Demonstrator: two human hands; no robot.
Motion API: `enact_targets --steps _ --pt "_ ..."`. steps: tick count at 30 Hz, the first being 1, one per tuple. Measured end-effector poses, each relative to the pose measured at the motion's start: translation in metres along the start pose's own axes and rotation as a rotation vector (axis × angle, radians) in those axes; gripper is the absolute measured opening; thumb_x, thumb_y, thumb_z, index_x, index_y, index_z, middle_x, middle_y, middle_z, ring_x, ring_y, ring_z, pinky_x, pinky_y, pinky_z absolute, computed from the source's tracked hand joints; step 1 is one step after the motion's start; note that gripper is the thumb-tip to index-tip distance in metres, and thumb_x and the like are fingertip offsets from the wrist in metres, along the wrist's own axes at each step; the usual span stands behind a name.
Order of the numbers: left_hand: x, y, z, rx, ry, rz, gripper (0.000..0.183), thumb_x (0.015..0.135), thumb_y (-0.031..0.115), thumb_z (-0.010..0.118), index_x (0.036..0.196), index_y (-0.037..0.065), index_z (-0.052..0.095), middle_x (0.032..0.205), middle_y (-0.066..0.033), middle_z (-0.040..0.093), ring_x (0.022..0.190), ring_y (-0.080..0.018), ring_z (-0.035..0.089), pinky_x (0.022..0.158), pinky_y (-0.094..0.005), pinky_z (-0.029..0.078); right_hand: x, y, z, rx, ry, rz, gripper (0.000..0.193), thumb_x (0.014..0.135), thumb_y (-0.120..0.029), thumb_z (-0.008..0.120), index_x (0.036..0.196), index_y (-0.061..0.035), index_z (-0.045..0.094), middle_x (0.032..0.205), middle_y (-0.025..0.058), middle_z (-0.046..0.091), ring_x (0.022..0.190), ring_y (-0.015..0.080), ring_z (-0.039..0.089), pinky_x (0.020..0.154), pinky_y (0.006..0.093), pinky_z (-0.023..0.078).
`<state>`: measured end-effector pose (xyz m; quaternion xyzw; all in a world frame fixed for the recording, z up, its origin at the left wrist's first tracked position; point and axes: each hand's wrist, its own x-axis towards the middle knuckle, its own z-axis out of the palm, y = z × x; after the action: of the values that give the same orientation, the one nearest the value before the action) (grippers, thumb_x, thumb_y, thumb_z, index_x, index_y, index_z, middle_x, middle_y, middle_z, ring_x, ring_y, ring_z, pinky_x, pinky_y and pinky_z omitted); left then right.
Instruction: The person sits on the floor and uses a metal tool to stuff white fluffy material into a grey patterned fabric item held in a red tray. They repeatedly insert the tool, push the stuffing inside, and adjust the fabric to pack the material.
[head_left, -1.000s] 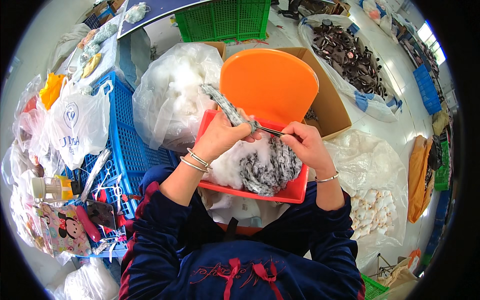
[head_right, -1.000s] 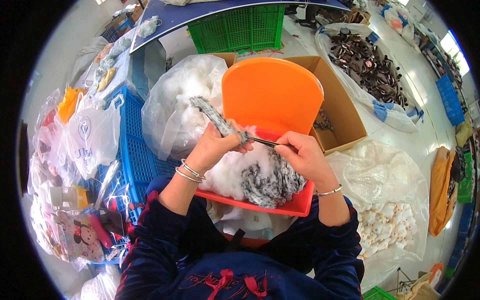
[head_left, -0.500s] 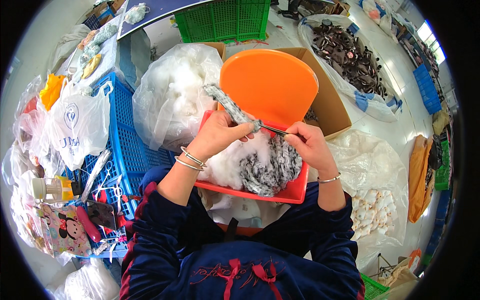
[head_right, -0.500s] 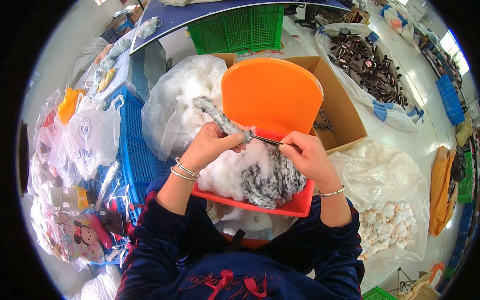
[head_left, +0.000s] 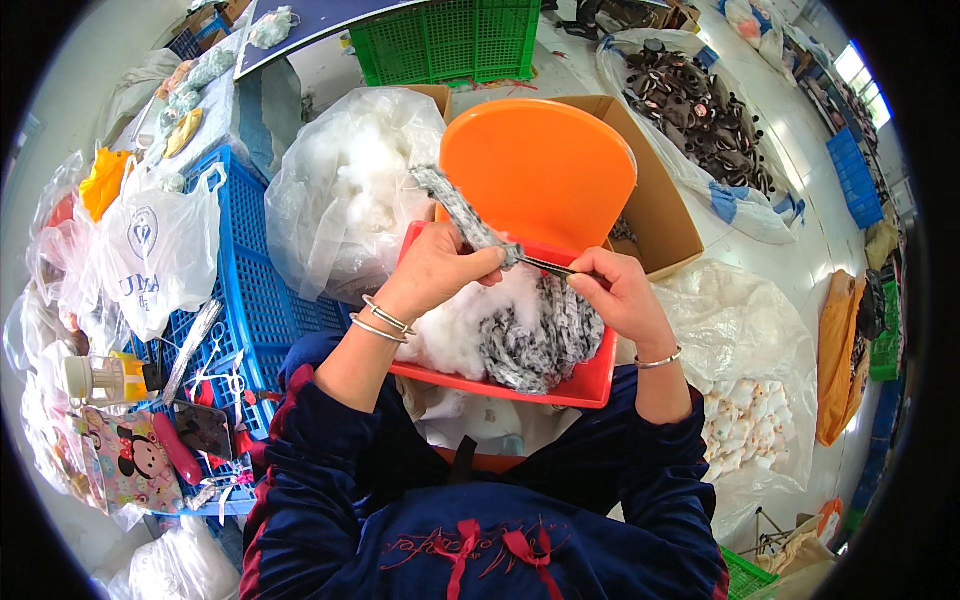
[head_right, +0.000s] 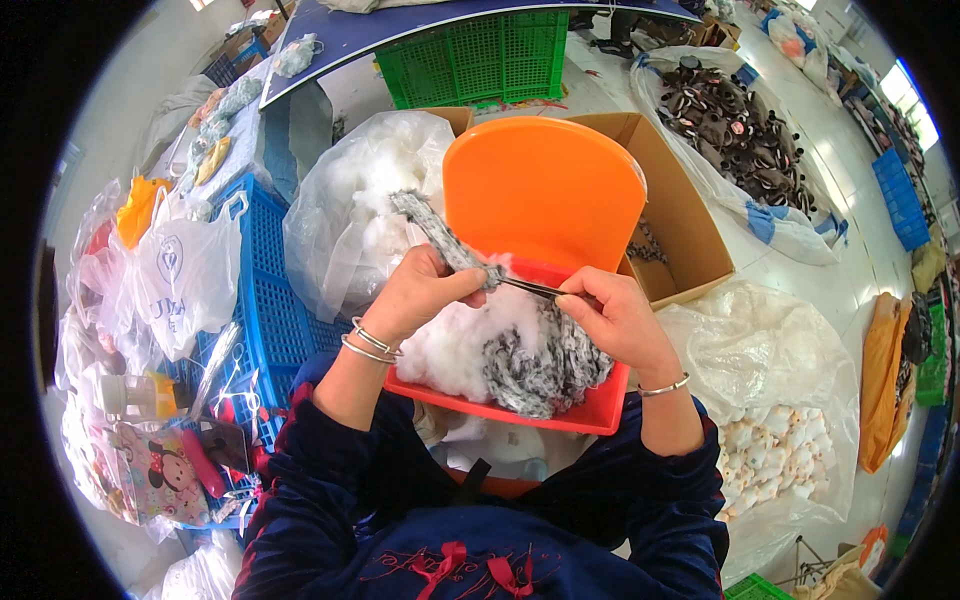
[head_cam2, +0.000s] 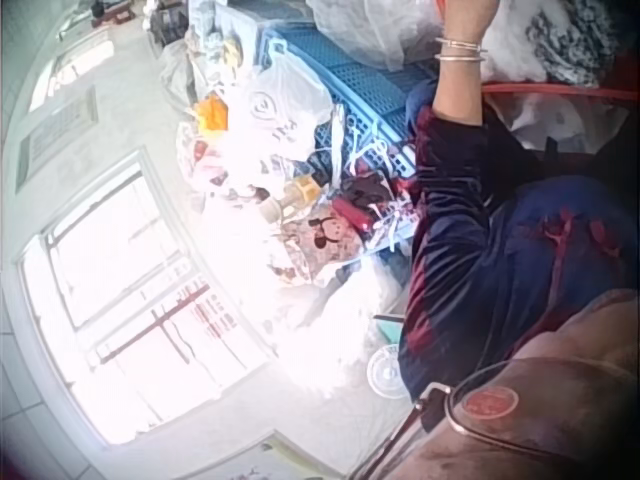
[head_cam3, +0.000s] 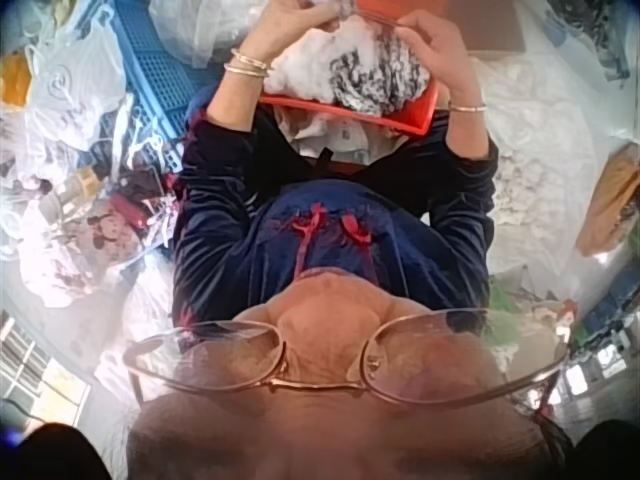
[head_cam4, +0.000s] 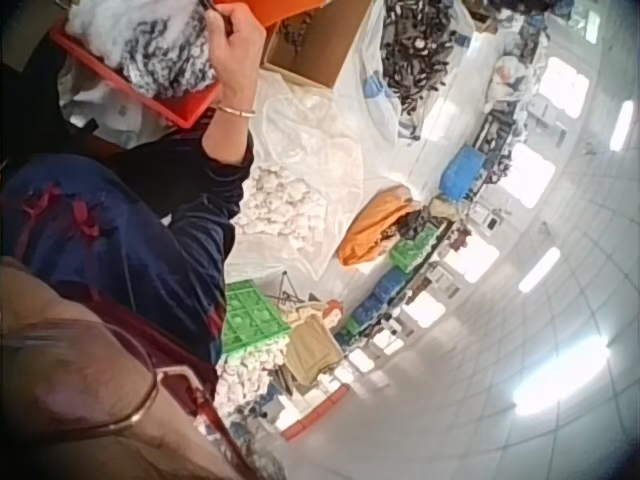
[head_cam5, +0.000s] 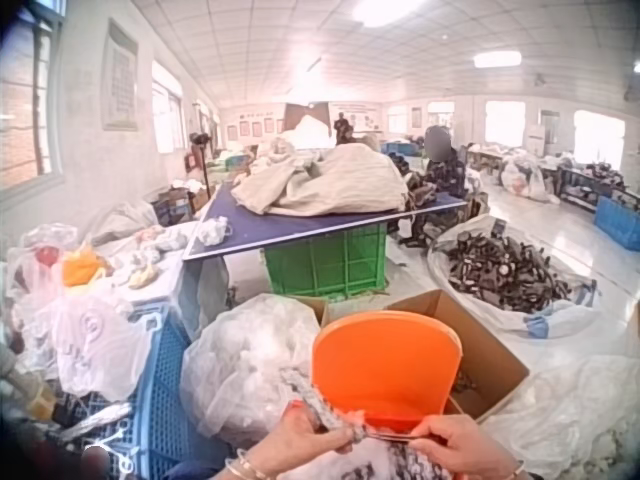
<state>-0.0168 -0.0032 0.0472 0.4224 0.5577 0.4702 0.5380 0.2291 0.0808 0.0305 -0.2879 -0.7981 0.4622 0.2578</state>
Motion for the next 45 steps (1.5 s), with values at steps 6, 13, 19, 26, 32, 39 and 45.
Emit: enact_targets --steps 6,13,19,26,32,39,45 --pt "0.002 -0.004 -0.003 0.011 -0.043 -0.004 0.022 0.085 0.013 0.066 0.1 -0.004 0.065 0.083 -0.0055 0.068 0.07 -0.0106 0.065 0.07 -0.0252 0.054 0.0 0.0 -0.001 -0.014 0.003 -0.017 0.009 0.087 -0.006 0.064 0.083 0.0011 0.061 0.063 0.001 0.054 0.056 0.0074 0.046 0.051 0.0243 0.037" --pt "0.005 -0.011 -0.005 0.002 -0.096 0.067 0.019 0.087 0.013 0.067 0.099 -0.002 0.065 0.081 -0.0037 0.067 0.067 -0.0098 0.062 0.066 -0.0251 0.054 0.0 -0.002 -0.001 -0.035 0.01 -0.025 0.01 0.087 -0.006 0.065 0.083 0.0013 0.06 0.063 0.0013 0.055 0.056 0.0076 0.046 0.051 0.0243 0.037" --pt "0.002 -0.005 -0.003 0.032 -0.102 0.021 0.02 0.09 0.019 0.068 0.085 0.0 0.065 0.072 -0.0019 0.064 0.063 -0.0081 0.059 0.06 -0.0224 0.049 -0.001 -0.005 -0.002 -0.049 -0.003 -0.012 0.01 0.087 -0.007 0.065 0.082 0.0012 0.06 0.063 0.0015 0.055 0.056 0.0077 0.046 0.051 0.0246 0.037" --pt "0.0 0.002 -0.005 0.084 -0.106 -0.052 0.022 0.088 0.022 0.071 0.085 0.0 0.068 0.073 -0.003 0.066 0.063 -0.0076 0.06 0.058 -0.0209 0.049 -0.001 -0.01 -0.002 -0.061 -0.023 -0.01 0.01 0.087 -0.006 0.065 0.082 0.0011 0.06 0.062 0.0025 0.054 0.055 0.009 0.047 0.05 0.0252 0.037" --pt "0.0 0.002 -0.002 0.134 -0.131 -0.051 0.02 0.086 0.018 0.072 0.083 -0.002 0.07 0.074 -0.0065 0.069 0.065 -0.0094 0.064 0.061 -0.0219 0.053 -0.003 -0.012 0.0 -0.102 -0.034 -0.017 0.01 0.087 -0.006 0.065 0.081 0.001 0.06 0.062 0.003 0.053 0.055 0.0092 0.047 0.05 0.0257 0.037" --pt "0.003 -0.012 0.003 -0.019 -0.124 -0.011 0.018 0.087 0.012 0.069 0.096 -0.004 0.067 0.084 -0.0107 0.071 0.075 -0.0133 0.068 0.069 -0.0254 0.058 -0.005 0.005 0.025 0.106 0.006 0.078 0.011 0.089 -0.007 0.063 0.082 0.0003 0.058 0.064 -0.0018 0.05 0.058 0.0056 0.043 0.052 0.0242 0.035" --pt "0.005 -0.019 0.008 0.06 -0.135 0.078 0.027 0.085 0.019 0.072 0.1 -0.003 0.068 0.087 -0.0062 0.07 0.08 -0.0105 0.065 0.07 -0.0239 0.053 -0.001 0.003 0.029 0.153 0.038 0.072 0.012 0.09 -0.009 0.063 0.084 0.0004 0.059 0.066 -0.0019 0.053 0.06 0.0045 0.045 0.053 0.0228 0.036"
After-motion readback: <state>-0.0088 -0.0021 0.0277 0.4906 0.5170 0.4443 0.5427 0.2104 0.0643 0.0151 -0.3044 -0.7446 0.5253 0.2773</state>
